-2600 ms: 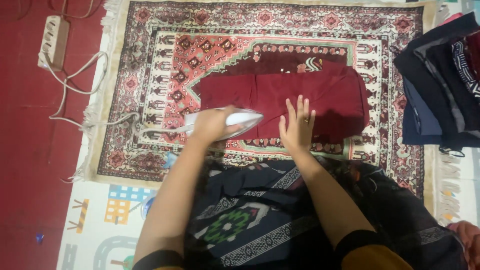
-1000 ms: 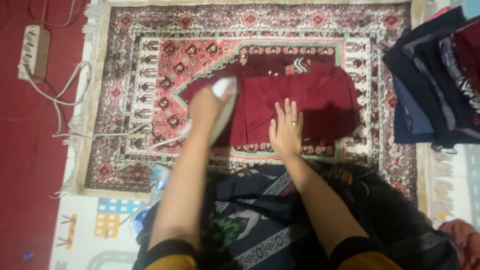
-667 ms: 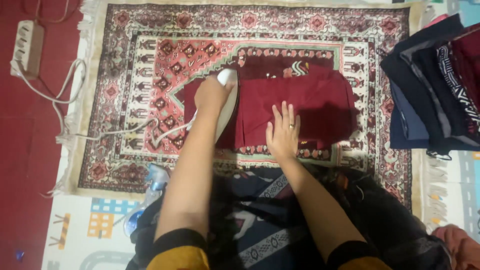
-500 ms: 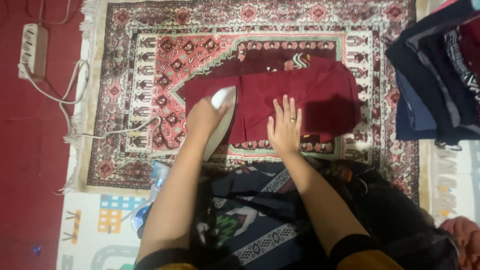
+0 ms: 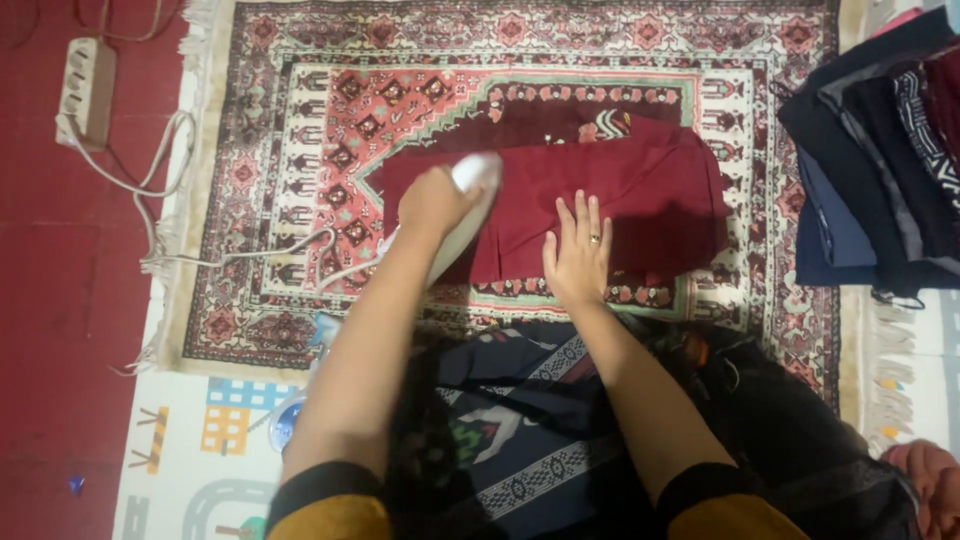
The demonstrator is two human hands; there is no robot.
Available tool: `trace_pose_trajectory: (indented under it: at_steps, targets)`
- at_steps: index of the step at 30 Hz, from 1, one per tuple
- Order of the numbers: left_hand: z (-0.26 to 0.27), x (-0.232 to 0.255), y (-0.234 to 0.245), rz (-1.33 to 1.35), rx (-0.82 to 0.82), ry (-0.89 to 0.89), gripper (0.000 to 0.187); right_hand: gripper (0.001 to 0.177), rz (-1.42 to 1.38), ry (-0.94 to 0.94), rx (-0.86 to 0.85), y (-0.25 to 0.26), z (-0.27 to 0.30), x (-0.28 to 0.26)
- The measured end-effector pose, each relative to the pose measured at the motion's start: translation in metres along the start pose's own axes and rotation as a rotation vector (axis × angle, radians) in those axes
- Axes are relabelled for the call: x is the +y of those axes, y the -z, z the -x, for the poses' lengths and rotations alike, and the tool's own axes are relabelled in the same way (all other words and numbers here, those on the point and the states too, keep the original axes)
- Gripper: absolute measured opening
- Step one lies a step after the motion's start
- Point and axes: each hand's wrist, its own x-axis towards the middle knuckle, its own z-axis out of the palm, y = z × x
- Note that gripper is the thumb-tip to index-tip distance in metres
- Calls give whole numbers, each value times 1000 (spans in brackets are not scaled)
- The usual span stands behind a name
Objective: Ironing and folding a red shirt on a rug on the floor using a spray bottle and an iron.
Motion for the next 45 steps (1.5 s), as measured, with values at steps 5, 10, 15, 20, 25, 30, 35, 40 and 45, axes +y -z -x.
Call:
trace_pose_trajectory:
  at_steps: [5, 10, 15, 20, 25, 30, 35, 40, 45]
  targets:
    - [20, -14, 62, -61, -54, -57, 75, 57, -21, -20, -14, -1, -2, 2]
    - [-7, -60, 108, 16, 126, 9, 83, 57, 4, -9, -11, 0, 1, 1]
    - [-67, -106, 88, -180, 47, -25, 92, 56, 25, -4, -15, 5, 0, -2]
    - [-102, -97, 56, -188, 49, -113, 91, 57, 2, 2, -18, 11, -5, -5]
    - [-115, -73, 45, -172, 89, -176, 92, 58, 3, -20, -38, 14, -7, -11]
    - [-102, -102, 51, -149, 2, -95, 94, 60, 1, -11, 4, 6, -1, -5]
    - [-72, -136, 69, -189, 13, -69, 87, 60, -11, -26, -2, 13, -3, -9]
    - [-43, -137, 74, -95, 126, -11, 83, 59, -29, -5, -10, 13, -4, -7]
    - [10, -77, 85, 32, 168, 50, 84, 57, -21, 10, 4, 11, -2, -4]
